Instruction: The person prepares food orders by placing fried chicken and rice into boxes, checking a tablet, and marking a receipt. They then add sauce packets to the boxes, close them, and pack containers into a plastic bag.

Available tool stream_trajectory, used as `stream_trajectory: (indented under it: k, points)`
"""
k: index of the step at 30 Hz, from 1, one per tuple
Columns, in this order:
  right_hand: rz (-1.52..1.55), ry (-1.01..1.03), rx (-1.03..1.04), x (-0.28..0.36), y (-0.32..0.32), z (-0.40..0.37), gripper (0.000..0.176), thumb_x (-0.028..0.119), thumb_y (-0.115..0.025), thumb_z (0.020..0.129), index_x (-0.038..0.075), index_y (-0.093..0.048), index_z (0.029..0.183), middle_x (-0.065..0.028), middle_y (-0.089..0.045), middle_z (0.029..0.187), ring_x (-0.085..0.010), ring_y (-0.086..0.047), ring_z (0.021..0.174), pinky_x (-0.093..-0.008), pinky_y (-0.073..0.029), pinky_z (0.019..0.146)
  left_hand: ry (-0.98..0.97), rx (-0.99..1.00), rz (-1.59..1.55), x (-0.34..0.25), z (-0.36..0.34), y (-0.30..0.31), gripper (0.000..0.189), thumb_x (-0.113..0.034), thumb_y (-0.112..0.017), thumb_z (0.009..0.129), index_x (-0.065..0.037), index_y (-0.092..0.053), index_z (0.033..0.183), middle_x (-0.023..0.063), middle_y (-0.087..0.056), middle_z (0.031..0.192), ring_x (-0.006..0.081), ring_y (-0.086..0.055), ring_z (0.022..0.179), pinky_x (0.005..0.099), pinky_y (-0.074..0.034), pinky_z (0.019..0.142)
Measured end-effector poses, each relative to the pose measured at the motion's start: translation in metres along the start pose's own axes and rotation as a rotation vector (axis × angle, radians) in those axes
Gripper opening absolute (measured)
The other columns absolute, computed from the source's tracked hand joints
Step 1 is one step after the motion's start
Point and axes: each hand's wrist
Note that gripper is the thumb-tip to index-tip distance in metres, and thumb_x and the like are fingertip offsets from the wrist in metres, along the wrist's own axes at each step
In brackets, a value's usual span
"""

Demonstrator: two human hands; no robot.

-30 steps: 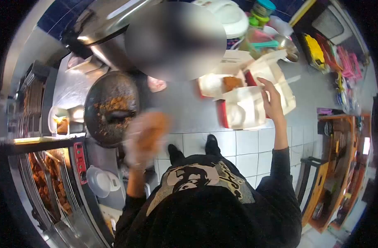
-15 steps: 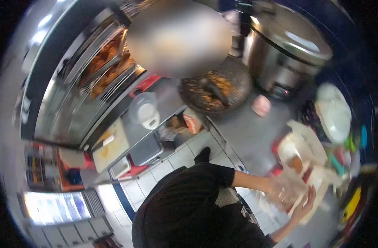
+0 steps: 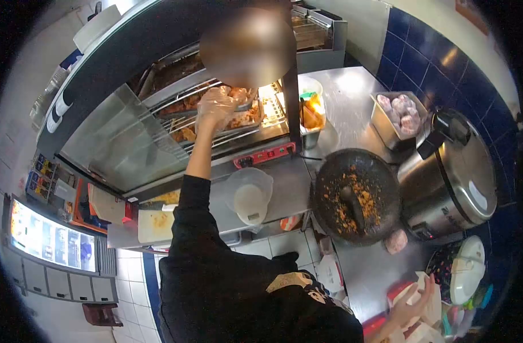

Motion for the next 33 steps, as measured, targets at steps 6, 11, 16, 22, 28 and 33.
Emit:
stream_trajectory:
  k: [6, 11, 16, 22, 28, 33]
  points:
    - [-0.049, 0.101, 0.018, 0.033, -0.027, 0.014, 0.027, 0.008, -0.051, 0.092, -0.005, -0.055, 0.116, -0.0184, -0.053, 0.128, -0.0326, -0.054, 0.114, -0.0398, -0.045, 0.092, -0.105, 0.17, -0.257, 0.002, 0.019, 0.01, 0.061, -0.054, -0.062, 0.077, -0.001, -0.063, 0.106, 0.0198, -0.063, 0.108, 0.0322, -0.061, 0.098, 0.0394, -0.046, 0.088]
    - [-0.212, -0.107, -0.132, -0.059, 0.029, -0.014, 0.029, 0.009, -0.054, 0.092, 0.001, -0.057, 0.119, -0.0147, -0.054, 0.128, -0.0311, -0.053, 0.116, -0.0381, -0.046, 0.09, -0.28, -0.257, -0.208, 0.022, 0.01, -0.023, 0.063, -0.049, -0.07, 0.078, -0.004, -0.058, 0.121, 0.0172, -0.062, 0.11, 0.0292, -0.06, 0.099, 0.039, -0.045, 0.09]
    - [-0.593, -0.314, -0.302, -0.085, 0.112, -0.063, 0.032, 0.009, -0.055, 0.091, 0.002, -0.056, 0.122, -0.0142, -0.055, 0.127, -0.0306, -0.051, 0.118, -0.0393, -0.04, 0.099, -0.45, -0.809, -0.135, 0.038, 0.002, -0.061, 0.022, -0.022, -0.07, 0.083, -0.003, -0.065, 0.092, 0.0099, -0.066, 0.093, 0.0208, -0.062, 0.083, 0.0314, -0.051, 0.076]
    - [-0.565, -0.44, -0.38, -0.173, 0.19, -0.12, 0.03, 0.012, -0.055, 0.091, 0.006, -0.057, 0.121, -0.0143, -0.057, 0.125, -0.0303, -0.051, 0.119, -0.0377, -0.037, 0.101, -0.424, -0.976, -0.861, -0.051, -0.046, -0.107, 0.026, -0.022, -0.066, 0.085, -0.003, -0.061, 0.102, 0.0087, -0.062, 0.093, 0.0224, -0.061, 0.091, 0.0351, -0.049, 0.08]
    - [-0.765, -0.539, 0.071, -0.236, 0.199, -0.139, 0.026, 0.025, -0.048, 0.094, 0.016, -0.06, 0.116, -0.0062, -0.053, 0.128, -0.0263, -0.04, 0.129, -0.05, -0.024, 0.103, -0.668, -0.517, -1.108, -0.237, -0.176, -0.092, 0.031, -0.024, -0.059, 0.09, -0.004, -0.056, 0.113, 0.0102, -0.061, 0.103, 0.0217, -0.061, 0.092, 0.0329, -0.049, 0.081]
    - [-0.648, -0.469, -0.008, -0.228, 0.209, -0.202, 0.024, 0.019, -0.054, 0.088, 0.016, -0.065, 0.109, -0.0027, -0.053, 0.126, -0.03, -0.04, 0.125, -0.0499, -0.027, 0.1, -1.129, 0.728, -1.21, -0.431, -0.396, -0.089, 0.037, -0.028, -0.055, 0.093, -0.005, -0.052, 0.121, 0.0113, -0.061, 0.111, 0.021, -0.06, 0.095, 0.0319, -0.049, 0.083]
Point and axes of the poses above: each hand's wrist, its own z-axis towards the middle knuckle, its own y-axis out of the back of the hand, x = y × z
